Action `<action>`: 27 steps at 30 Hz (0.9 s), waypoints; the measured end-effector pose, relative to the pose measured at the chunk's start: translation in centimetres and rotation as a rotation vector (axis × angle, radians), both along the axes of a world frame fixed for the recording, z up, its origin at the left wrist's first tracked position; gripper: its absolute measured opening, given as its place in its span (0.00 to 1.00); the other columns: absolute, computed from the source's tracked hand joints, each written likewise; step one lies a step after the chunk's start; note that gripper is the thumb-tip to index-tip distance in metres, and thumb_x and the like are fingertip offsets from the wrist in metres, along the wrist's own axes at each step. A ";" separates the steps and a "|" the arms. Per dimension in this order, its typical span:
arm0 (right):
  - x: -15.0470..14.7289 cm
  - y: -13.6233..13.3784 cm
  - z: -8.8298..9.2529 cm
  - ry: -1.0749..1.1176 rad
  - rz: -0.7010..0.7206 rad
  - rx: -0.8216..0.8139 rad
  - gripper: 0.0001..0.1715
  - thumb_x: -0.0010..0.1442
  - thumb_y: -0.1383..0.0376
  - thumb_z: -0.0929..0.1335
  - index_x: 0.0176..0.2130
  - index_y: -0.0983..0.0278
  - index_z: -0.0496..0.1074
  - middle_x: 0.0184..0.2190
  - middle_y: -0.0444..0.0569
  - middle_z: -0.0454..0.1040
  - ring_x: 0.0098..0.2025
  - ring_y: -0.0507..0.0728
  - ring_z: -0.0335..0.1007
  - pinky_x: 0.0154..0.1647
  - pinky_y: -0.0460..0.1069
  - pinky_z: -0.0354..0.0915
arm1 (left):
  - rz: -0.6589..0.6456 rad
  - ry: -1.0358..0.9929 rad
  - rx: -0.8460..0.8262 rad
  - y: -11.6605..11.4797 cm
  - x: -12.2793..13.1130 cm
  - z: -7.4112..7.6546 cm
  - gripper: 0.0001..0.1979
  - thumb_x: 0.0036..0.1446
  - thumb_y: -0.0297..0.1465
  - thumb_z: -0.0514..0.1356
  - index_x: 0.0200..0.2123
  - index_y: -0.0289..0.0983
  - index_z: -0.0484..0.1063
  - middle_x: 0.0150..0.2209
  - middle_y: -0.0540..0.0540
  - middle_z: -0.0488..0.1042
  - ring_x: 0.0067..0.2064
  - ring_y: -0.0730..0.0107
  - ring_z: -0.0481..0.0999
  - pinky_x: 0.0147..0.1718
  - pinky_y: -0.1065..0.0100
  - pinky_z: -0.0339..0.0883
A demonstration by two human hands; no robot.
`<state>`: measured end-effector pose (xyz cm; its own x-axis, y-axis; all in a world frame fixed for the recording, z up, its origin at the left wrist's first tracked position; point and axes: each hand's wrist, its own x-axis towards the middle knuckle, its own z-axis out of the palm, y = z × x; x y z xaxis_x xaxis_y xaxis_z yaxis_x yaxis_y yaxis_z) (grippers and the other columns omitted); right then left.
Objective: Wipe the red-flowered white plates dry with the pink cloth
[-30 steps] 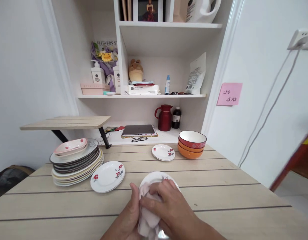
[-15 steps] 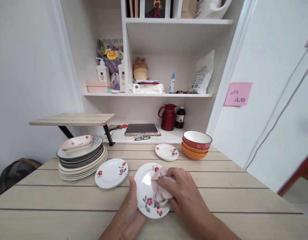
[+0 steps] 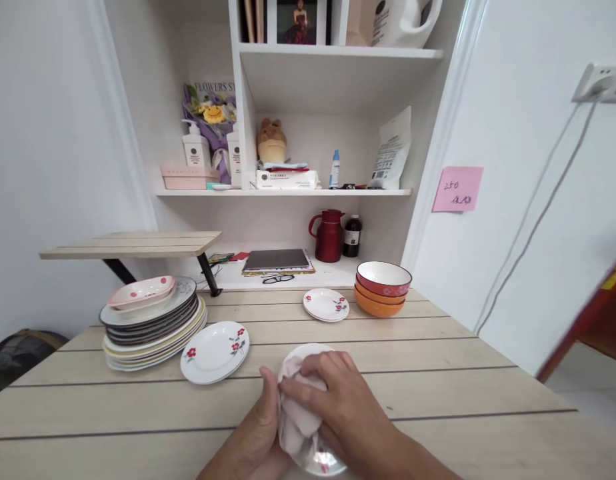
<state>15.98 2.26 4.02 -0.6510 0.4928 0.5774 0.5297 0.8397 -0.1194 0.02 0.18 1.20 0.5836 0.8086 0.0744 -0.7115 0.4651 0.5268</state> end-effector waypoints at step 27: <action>0.9 1.8 -0.3 0.044 -0.143 0.063 0.31 0.56 0.74 0.65 0.57 0.52 0.66 0.52 0.53 0.67 0.55 0.63 0.59 0.57 0.64 0.51 | 0.105 -0.017 -0.022 0.2 0.4 0.0 0.33 0.60 0.51 0.48 0.60 0.37 0.64 0.56 0.36 0.71 0.61 0.52 0.65 0.62 0.50 0.49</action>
